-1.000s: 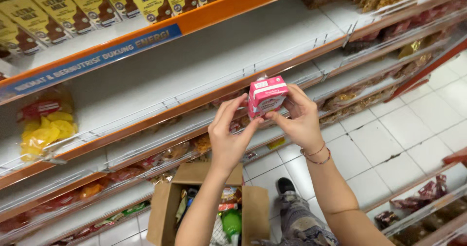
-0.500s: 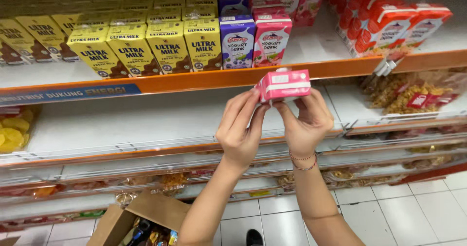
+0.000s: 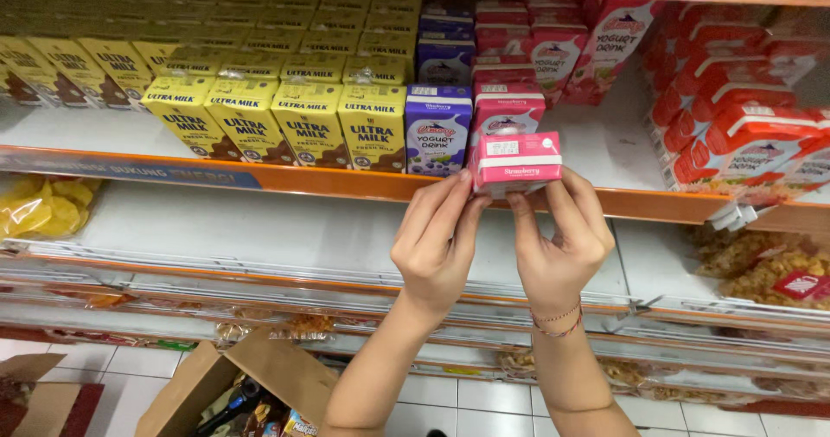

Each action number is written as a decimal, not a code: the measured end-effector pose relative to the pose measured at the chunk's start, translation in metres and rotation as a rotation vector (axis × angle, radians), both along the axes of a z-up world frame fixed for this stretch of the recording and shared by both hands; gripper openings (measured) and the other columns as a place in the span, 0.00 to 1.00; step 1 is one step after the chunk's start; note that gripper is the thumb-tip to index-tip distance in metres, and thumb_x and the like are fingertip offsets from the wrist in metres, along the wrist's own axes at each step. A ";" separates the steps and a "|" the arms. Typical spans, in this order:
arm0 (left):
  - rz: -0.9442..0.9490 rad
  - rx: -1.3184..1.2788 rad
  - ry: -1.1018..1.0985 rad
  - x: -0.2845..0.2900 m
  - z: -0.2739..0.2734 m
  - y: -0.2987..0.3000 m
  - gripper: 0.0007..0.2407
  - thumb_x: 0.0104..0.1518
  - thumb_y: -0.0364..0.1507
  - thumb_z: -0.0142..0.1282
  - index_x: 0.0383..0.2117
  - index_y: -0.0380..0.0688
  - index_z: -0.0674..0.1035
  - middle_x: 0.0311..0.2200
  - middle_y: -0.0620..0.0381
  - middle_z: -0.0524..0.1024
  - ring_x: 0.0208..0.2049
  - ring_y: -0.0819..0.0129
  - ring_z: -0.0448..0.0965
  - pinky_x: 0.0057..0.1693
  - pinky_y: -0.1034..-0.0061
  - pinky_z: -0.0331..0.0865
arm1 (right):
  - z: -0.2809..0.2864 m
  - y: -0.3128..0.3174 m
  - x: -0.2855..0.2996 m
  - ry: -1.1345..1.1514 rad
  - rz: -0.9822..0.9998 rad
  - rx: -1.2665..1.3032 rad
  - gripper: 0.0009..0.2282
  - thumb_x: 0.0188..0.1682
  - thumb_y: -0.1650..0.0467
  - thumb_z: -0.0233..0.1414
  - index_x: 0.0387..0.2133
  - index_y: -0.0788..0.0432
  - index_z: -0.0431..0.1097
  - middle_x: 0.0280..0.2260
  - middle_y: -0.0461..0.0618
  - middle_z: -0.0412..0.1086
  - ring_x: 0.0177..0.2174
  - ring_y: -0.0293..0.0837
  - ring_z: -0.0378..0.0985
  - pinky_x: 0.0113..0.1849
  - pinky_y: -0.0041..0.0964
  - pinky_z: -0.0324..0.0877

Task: The person takes various small cartons of milk and yogurt from a cardboard box and places them onto shelves in a convenience store, handling each item one at a time and organizing them into rows by brand and flavor.

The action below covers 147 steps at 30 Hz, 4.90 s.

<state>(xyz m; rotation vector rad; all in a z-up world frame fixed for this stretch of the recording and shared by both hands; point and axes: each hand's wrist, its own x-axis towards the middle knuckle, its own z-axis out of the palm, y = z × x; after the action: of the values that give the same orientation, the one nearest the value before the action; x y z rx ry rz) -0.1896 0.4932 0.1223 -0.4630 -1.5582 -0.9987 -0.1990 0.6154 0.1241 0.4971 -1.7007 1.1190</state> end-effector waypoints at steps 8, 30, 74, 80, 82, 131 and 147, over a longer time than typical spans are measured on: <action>0.058 0.022 0.025 -0.010 0.002 0.006 0.13 0.53 0.15 0.69 0.43 0.30 0.81 0.39 0.46 0.79 0.40 0.54 0.82 0.48 0.68 0.78 | -0.002 0.001 -0.010 -0.015 -0.032 -0.044 0.14 0.48 0.81 0.66 0.45 0.73 0.72 0.43 0.56 0.73 0.39 0.44 0.80 0.43 0.33 0.75; 0.073 0.020 -0.004 -0.022 0.011 0.012 0.10 0.55 0.14 0.67 0.40 0.30 0.79 0.40 0.45 0.80 0.41 0.54 0.83 0.49 0.68 0.79 | 0.000 -0.003 -0.019 0.044 -0.163 0.015 0.13 0.49 0.83 0.67 0.45 0.69 0.75 0.36 0.56 0.75 0.36 0.47 0.79 0.42 0.35 0.73; 0.534 -0.652 -0.223 -0.003 0.057 -0.059 0.16 0.64 0.26 0.56 0.57 0.57 0.77 0.63 0.71 0.71 0.62 0.64 0.57 0.62 0.52 0.43 | -0.003 -0.014 -0.021 -0.048 -0.211 0.058 0.23 0.48 0.73 0.74 0.52 0.67 0.71 0.46 0.53 0.73 0.34 0.40 0.75 0.49 0.34 0.65; 0.628 -0.639 -0.167 -0.008 0.048 -0.051 0.16 0.65 0.28 0.54 0.59 0.54 0.77 0.63 0.66 0.70 0.63 0.65 0.57 0.62 0.49 0.44 | -0.005 -0.016 -0.018 -0.045 -0.171 0.047 0.22 0.51 0.75 0.73 0.55 0.66 0.71 0.48 0.52 0.72 0.36 0.40 0.75 0.45 0.31 0.71; 0.640 -0.639 -0.155 -0.008 0.050 -0.051 0.16 0.65 0.29 0.54 0.59 0.56 0.77 0.63 0.66 0.70 0.63 0.65 0.57 0.62 0.49 0.43 | -0.002 -0.018 -0.018 -0.030 -0.177 0.058 0.22 0.52 0.76 0.73 0.56 0.66 0.71 0.48 0.52 0.72 0.38 0.41 0.76 0.45 0.31 0.73; 0.267 0.329 -1.159 0.351 -0.554 -0.377 0.19 0.45 0.19 0.56 0.47 0.46 0.78 0.41 0.44 0.77 0.46 0.48 0.76 0.54 0.58 0.68 | -0.582 -0.394 0.224 -1.935 0.880 -0.303 0.19 0.52 0.74 0.50 0.57 0.47 0.64 0.47 0.38 0.71 0.45 0.37 0.77 0.39 0.39 0.77; 0.308 0.204 -1.973 0.250 -0.652 -0.402 0.34 0.43 0.30 0.71 0.59 0.38 0.67 0.60 0.49 0.61 0.61 0.53 0.64 0.60 0.49 0.63 | -0.583 -0.354 0.153 -1.045 0.623 0.369 0.13 0.46 0.80 0.54 0.46 0.68 0.74 0.43 0.52 0.78 0.43 0.41 0.78 0.49 0.36 0.72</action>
<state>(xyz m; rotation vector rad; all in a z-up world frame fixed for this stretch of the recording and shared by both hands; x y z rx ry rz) 0.0604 0.0916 -0.5298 1.3554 -2.9196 -1.3272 -0.0458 0.2611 -0.4589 0.7797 -2.8077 1.6823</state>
